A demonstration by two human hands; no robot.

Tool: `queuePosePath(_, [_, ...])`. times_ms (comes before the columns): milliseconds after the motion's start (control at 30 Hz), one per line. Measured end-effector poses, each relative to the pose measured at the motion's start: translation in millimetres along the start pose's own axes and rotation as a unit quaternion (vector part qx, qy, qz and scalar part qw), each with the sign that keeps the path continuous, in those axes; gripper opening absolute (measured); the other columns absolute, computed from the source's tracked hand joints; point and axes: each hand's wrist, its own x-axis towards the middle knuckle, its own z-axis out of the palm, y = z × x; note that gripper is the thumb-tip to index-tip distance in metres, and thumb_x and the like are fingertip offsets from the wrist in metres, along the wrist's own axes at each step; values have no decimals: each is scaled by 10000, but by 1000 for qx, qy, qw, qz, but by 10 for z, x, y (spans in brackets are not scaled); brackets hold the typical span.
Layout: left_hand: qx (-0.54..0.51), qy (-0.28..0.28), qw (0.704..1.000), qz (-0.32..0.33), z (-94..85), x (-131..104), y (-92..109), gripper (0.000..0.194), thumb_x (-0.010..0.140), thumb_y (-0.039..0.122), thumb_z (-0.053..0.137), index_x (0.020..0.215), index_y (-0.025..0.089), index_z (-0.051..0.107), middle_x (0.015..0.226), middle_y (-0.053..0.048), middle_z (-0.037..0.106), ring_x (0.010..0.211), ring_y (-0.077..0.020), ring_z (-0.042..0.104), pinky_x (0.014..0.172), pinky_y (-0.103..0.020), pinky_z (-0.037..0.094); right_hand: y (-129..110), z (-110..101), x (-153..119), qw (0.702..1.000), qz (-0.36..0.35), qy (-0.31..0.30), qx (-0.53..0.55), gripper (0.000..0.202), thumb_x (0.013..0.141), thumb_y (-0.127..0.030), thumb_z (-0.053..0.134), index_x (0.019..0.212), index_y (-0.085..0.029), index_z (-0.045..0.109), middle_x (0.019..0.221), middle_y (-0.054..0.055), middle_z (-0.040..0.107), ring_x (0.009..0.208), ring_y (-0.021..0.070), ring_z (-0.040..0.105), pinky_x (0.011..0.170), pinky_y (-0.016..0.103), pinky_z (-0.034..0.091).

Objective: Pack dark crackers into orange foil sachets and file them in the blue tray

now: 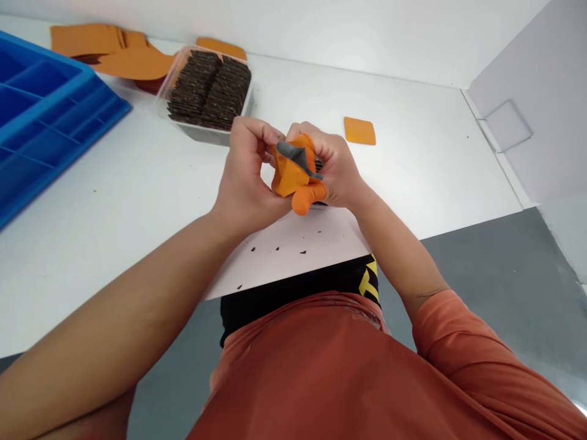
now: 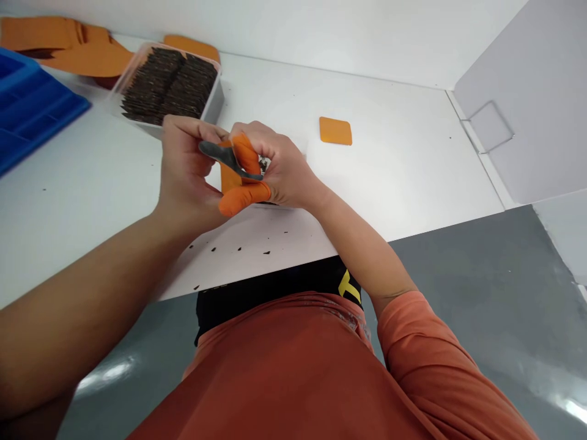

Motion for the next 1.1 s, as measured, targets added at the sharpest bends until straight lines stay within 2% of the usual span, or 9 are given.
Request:
queuePosePath(133, [4,-9,1000,10,3,14,4,992,597,876,983,1219,299,469,1120,-34,561,874,-178,580,675,-346,516,18,5,-33,999,-50,8,15,773,634,-933,889,671,-267,499,833,-4,592,895,188,544,924,416,551])
queuePosePath(300, [-4,14,1000,11,14,4,9,957,619,851,988,1196,299,461,1064,-18,522,806,-155,517,641,-337,480,-15,6,-33,998,-50,0,36,782,597,-947,895,581,-261,521,812,18,608,918,203,566,879,410,544])
queuePosePath(433, [18,12,1000,-13,-11,-4,69,875,681,790,987,1192,317,459,1063,-23,542,824,-181,565,671,-370,493,7,11,-24,999,-37,2,36,816,541,-1002,867,542,-260,526,815,31,601,918,213,575,865,406,559])
queuePosePath(600, [67,3,997,-24,-46,13,154,791,774,770,926,1207,323,437,1090,-32,569,891,-215,634,714,-400,527,-26,-11,-50,997,-53,33,41,834,709,-1058,692,593,-246,543,803,17,588,834,182,561,882,427,566])
queuePosePath(733, [91,23,995,-23,-63,24,138,783,797,780,901,1226,314,440,1121,-35,597,880,-202,622,721,-404,513,-116,-44,-56,999,-23,31,13,738,813,-932,745,652,-245,530,814,-2,590,825,164,584,916,413,562])
queuePosePath(833, [113,41,992,-33,-82,37,86,715,853,745,880,1227,308,454,1176,-54,576,947,-215,610,770,-420,529,-142,-82,-49,998,-28,36,34,565,867,-711,849,689,-243,586,814,-13,611,813,146,593,874,363,547])
queuePosePath(933, [147,108,983,25,-86,62,30,775,807,779,914,1184,293,443,1139,-51,533,991,-224,584,839,-441,553,-99,-140,-41,998,-33,37,49,405,936,-556,803,752,-238,633,832,-26,628,819,124,591,868,332,537])
queuePosePath(1000, [154,139,977,39,-77,74,24,798,786,782,935,1174,297,434,1136,-55,536,1032,-241,590,899,-473,563,-65,-181,-39,999,-19,29,36,345,943,-529,765,800,-241,640,852,-32,637,833,120,586,863,325,529])
queuePosePath(1100, [140,126,982,29,-53,68,47,830,779,788,938,1241,321,430,1163,-62,550,1033,-246,608,872,-478,570,-79,-222,-44,999,22,22,-7,244,905,-432,762,822,-250,622,891,-29,654,865,132,589,877,324,529])
